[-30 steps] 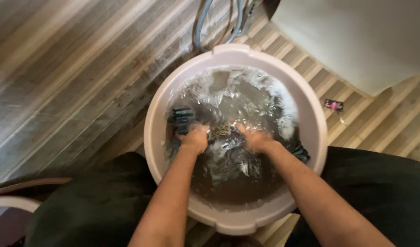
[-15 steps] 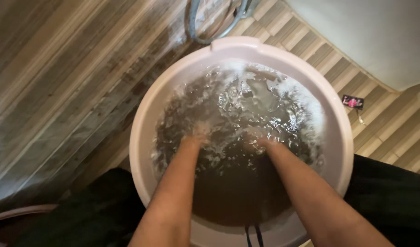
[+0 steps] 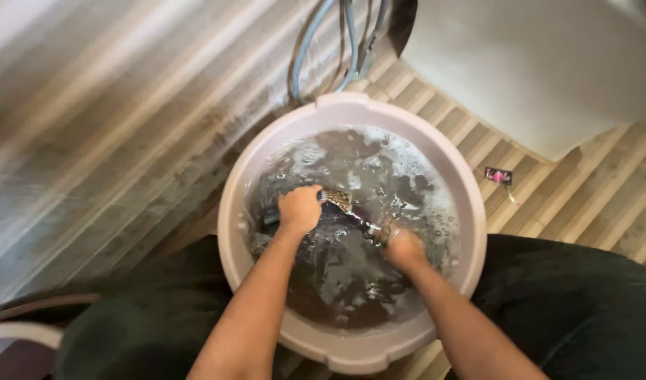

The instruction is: The person washes a patterned rug in a bucket of water by hand, scrubbing the fabric against itself and wringing it out repeatedly.

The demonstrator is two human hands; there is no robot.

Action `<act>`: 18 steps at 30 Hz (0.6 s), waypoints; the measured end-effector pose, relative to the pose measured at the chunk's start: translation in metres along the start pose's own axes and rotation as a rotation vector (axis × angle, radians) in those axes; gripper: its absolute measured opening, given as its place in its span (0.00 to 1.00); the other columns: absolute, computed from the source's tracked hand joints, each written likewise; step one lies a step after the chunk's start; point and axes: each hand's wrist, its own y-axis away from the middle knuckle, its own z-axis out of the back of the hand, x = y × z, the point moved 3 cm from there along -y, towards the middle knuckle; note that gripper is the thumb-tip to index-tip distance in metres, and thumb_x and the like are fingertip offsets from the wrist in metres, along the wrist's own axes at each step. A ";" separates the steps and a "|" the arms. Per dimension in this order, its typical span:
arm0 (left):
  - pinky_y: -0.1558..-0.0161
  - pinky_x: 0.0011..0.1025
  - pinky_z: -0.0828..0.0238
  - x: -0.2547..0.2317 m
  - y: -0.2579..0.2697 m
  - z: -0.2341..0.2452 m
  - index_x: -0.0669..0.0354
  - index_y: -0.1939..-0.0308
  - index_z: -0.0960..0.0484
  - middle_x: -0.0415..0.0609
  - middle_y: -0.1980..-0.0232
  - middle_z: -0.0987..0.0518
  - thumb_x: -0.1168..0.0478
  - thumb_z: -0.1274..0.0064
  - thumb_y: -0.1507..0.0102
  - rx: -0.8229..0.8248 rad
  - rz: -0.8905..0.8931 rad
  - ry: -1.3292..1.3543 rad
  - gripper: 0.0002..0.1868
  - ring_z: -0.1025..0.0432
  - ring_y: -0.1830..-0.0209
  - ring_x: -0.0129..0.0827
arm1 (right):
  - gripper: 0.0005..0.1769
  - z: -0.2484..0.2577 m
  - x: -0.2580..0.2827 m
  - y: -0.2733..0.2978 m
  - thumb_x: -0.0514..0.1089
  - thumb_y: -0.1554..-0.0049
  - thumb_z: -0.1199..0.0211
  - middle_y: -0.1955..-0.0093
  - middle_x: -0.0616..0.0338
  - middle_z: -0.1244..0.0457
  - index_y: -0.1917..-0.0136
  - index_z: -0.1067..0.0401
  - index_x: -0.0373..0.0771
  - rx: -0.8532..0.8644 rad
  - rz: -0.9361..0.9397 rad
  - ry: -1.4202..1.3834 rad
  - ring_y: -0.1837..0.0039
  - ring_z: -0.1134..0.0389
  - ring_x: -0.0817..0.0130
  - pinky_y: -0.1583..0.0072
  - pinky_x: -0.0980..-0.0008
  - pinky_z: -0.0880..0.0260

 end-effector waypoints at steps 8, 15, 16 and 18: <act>0.53 0.49 0.25 -0.041 0.010 0.087 0.42 0.53 0.12 0.54 0.57 0.15 0.64 0.50 0.40 -0.406 -0.154 0.044 0.16 0.20 0.57 0.54 | 0.32 0.103 0.023 0.025 0.36 0.48 0.46 0.44 0.46 0.31 0.32 0.29 0.61 -0.249 0.001 -0.135 0.41 0.30 0.45 0.39 0.47 0.30; 0.57 0.52 0.27 -0.053 0.055 0.225 0.46 0.52 0.13 0.59 0.59 0.16 0.62 0.43 0.45 -0.644 -0.075 0.236 0.17 0.22 0.59 0.58 | 0.31 0.257 0.088 0.082 0.30 0.56 0.43 0.50 0.36 0.32 0.39 0.23 0.45 -0.700 0.378 -0.064 0.47 0.31 0.38 0.42 0.46 0.31; 0.56 0.52 0.27 -0.056 0.061 0.242 0.45 0.52 0.13 0.59 0.59 0.17 0.63 0.44 0.43 -0.663 -0.032 0.247 0.16 0.23 0.58 0.58 | 0.31 0.277 0.097 0.091 0.30 0.56 0.43 0.51 0.36 0.32 0.39 0.23 0.44 -0.754 0.413 -0.072 0.46 0.31 0.38 0.43 0.45 0.32; 0.54 0.52 0.27 -0.065 0.072 0.275 0.44 0.51 0.13 0.60 0.59 0.17 0.63 0.45 0.42 -0.688 0.011 0.261 0.16 0.23 0.57 0.59 | 0.29 0.316 0.111 0.111 0.30 0.57 0.42 0.51 0.36 0.32 0.41 0.23 0.42 -0.863 0.502 -0.050 0.46 0.32 0.37 0.43 0.44 0.32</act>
